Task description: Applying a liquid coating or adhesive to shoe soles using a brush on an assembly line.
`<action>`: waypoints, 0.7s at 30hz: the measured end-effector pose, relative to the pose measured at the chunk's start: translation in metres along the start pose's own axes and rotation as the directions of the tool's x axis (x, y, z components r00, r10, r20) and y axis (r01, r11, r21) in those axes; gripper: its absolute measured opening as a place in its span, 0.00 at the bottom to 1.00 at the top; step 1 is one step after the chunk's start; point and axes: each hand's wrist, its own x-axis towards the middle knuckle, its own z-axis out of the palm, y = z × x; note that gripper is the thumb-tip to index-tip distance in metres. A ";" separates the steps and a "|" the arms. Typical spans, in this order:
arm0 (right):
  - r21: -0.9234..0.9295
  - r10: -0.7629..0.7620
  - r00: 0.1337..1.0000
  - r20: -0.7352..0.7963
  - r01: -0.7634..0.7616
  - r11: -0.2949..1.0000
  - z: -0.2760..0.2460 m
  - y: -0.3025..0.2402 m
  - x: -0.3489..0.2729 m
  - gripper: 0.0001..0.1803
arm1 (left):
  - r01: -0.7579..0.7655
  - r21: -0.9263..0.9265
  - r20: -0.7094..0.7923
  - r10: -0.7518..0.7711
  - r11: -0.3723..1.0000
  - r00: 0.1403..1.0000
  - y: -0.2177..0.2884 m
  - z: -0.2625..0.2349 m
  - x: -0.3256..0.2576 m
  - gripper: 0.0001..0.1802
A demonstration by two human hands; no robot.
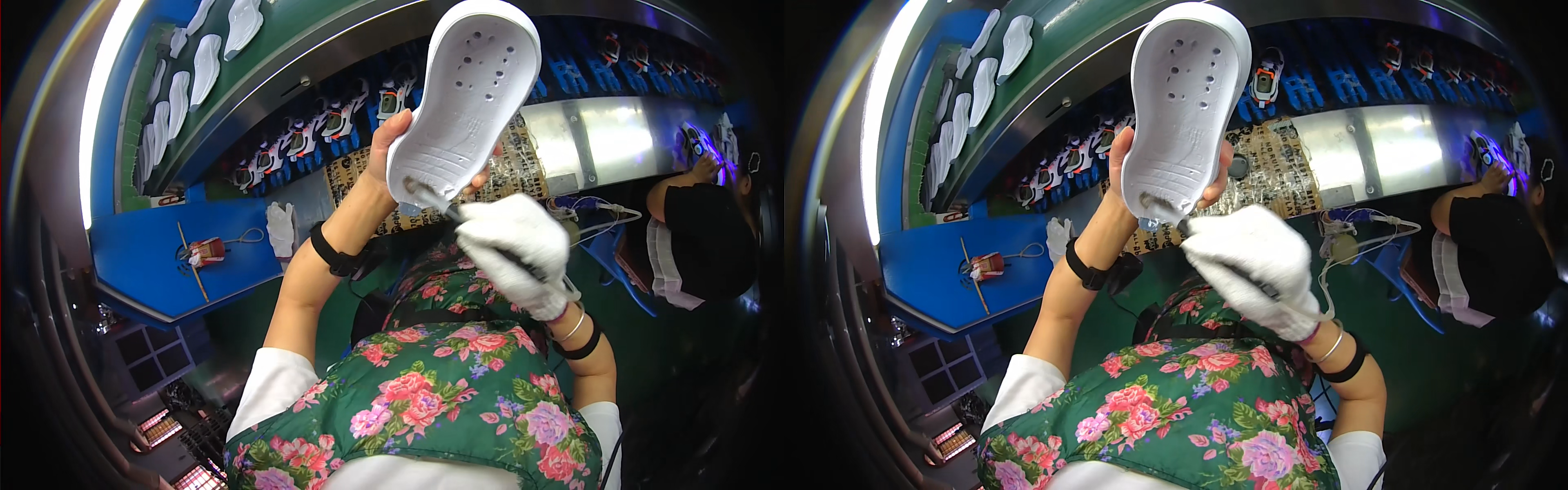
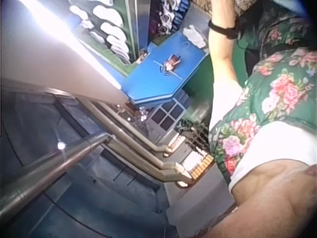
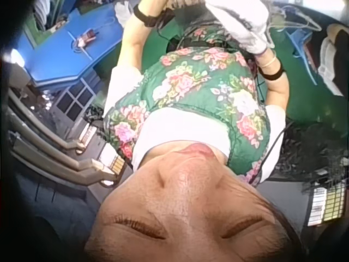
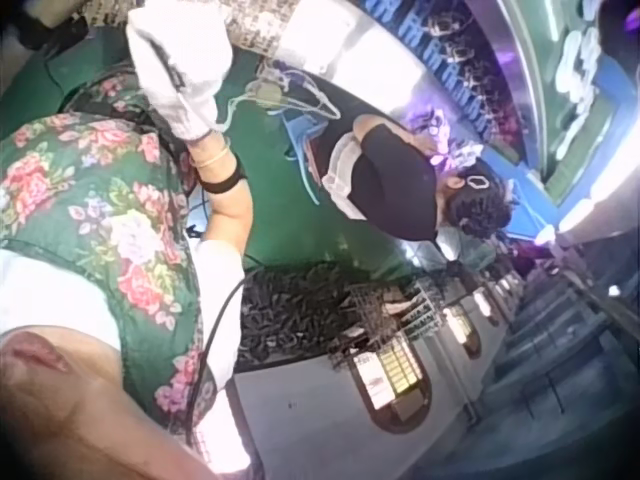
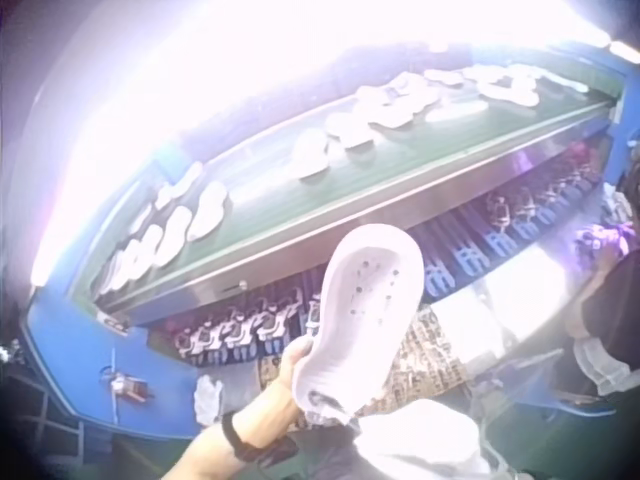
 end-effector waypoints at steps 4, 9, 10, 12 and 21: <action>0.315 0.210 0.975 0.075 -0.223 0.922 0.011 0.001 -0.012 0.11 | -0.028 -0.138 0.083 0.040 0.990 0.996 -0.003 -0.012 0.007 0.56; 0.276 0.343 0.939 0.027 -0.337 0.900 0.002 0.006 -0.005 0.10 | -0.019 -0.194 -0.022 0.015 0.981 1.000 -0.001 -0.008 0.009 0.50; 0.346 0.513 0.838 0.184 -0.544 0.765 -0.001 -0.003 -0.006 0.09 | -0.030 -0.266 -0.092 0.006 0.963 0.996 -0.003 -0.011 0.005 0.48; 0.481 0.587 0.799 0.128 -0.568 0.668 -0.005 -0.004 -0.002 0.10 | -0.062 -0.301 -0.222 -0.007 0.951 0.975 -0.011 -0.017 -0.008 0.47; -0.394 -0.225 0.969 -0.100 0.169 0.903 -0.042 0.027 0.053 0.16 | -0.015 -0.399 -0.140 -0.045 0.917 0.989 -0.041 0.007 -0.032 0.44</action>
